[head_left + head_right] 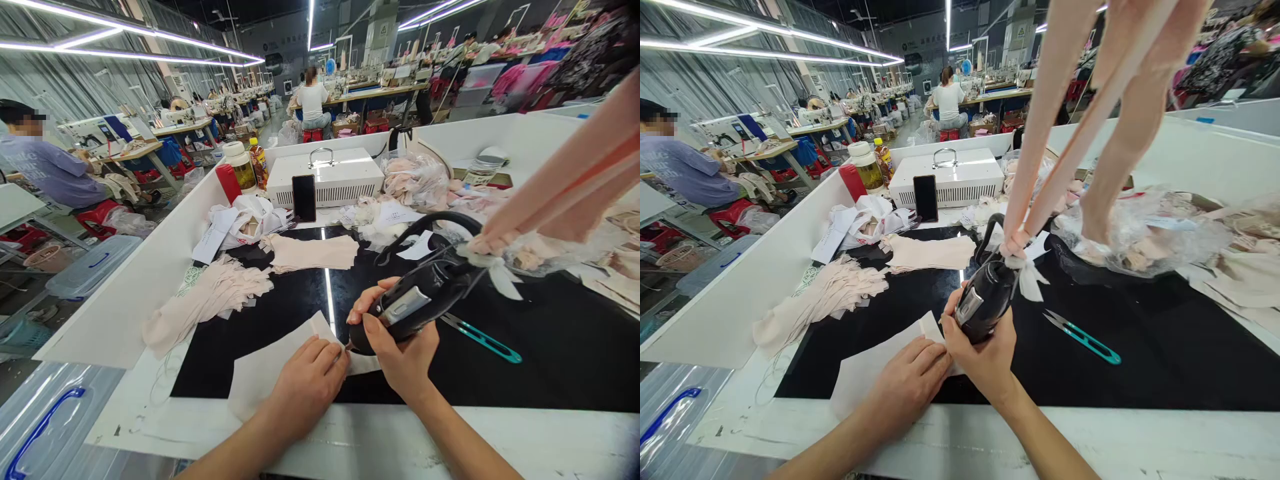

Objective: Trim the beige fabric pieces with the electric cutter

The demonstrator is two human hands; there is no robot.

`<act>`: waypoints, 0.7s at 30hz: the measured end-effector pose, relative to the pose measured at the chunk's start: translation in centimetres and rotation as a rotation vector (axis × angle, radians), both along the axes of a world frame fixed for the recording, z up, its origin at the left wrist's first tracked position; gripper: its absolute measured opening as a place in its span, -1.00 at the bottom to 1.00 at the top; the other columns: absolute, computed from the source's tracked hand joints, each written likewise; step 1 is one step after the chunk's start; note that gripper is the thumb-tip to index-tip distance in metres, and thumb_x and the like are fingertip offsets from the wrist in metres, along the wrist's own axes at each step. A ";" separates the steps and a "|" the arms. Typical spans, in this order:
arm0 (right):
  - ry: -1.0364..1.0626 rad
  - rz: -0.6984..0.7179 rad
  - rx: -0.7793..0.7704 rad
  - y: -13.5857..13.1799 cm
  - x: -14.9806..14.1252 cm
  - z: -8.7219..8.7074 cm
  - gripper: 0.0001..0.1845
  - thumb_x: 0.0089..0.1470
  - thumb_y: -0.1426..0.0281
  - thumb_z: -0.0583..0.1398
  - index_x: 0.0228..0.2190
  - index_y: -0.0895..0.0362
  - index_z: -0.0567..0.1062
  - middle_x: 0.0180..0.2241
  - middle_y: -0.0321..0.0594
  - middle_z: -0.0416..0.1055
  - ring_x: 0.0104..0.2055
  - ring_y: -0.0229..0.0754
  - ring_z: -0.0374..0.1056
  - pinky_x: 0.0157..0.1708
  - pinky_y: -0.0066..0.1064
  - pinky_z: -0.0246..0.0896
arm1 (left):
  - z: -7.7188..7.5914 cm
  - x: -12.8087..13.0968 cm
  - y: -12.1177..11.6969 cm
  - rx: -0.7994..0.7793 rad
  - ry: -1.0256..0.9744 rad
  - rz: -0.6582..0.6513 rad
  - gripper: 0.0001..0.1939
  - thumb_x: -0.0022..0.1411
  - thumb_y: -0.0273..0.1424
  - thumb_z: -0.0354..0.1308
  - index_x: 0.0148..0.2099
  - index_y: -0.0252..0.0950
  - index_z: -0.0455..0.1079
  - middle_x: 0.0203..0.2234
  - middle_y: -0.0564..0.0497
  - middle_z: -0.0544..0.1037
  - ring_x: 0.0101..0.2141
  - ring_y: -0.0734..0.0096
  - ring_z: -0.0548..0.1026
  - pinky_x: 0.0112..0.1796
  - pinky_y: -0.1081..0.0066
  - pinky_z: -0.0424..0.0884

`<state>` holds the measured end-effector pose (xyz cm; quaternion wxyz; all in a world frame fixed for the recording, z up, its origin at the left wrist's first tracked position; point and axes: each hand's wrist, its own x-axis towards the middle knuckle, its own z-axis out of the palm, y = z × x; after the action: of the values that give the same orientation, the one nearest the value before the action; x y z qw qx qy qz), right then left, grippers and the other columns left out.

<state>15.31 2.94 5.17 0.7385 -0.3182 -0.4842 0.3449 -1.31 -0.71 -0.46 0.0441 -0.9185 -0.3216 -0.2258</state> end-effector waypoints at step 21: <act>0.033 0.057 0.019 -2.4 3.9 0.5 -0.62 0.25 0.34 0.48 0.02 -0.03 0.51 -0.34 -0.35 0.55 -0.39 -0.27 0.50 -0.31 -0.43 0.54 | 1.8 2.7 -1.2 -0.057 -0.067 0.030 -0.71 0.64 -0.55 -0.10 0.12 -0.44 0.45 -0.16 -0.14 0.62 -0.15 0.20 0.63 -0.06 0.29 0.66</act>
<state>19.19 0.57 5.68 0.7393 -0.2915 -0.4840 0.3664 1.39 -1.86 1.36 0.0106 -0.9063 -0.3429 -0.2466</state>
